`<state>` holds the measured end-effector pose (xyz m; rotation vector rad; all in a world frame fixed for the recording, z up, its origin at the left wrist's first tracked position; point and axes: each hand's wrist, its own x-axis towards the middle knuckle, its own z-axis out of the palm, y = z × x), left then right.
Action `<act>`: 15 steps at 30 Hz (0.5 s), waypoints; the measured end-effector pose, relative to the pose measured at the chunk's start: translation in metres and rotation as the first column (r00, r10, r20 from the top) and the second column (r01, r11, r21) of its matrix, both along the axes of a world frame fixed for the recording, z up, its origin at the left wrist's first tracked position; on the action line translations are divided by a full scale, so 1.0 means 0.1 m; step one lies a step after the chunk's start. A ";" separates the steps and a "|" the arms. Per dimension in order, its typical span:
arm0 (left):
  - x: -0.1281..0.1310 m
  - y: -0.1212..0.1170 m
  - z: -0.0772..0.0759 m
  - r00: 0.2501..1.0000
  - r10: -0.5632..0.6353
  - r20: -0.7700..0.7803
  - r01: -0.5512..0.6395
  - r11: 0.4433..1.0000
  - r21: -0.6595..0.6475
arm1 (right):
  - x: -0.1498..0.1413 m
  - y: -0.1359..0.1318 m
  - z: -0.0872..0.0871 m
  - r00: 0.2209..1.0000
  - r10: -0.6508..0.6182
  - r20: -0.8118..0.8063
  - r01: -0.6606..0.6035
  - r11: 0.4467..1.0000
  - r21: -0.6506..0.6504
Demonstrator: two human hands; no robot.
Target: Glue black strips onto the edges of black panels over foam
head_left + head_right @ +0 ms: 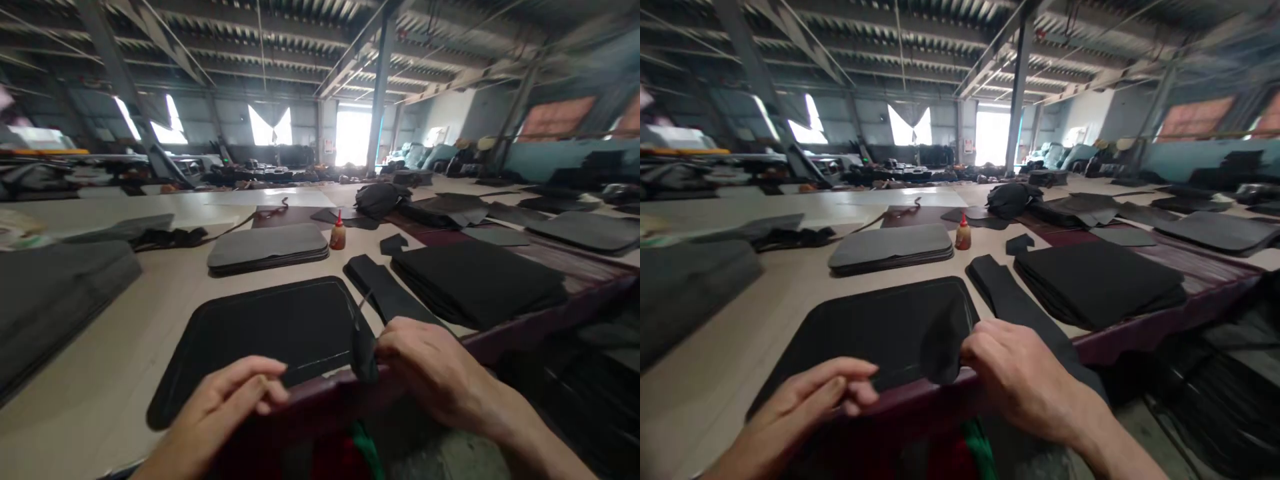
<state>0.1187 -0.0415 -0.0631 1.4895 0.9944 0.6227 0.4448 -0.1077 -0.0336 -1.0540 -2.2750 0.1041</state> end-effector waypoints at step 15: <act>0.44 -0.47 0.32 0.996 0.084 -0.009 -0.085 0.985 -0.147 | -0.38 -0.33 -0.02 0.980 0.121 -0.157 -0.147 0.975 -0.168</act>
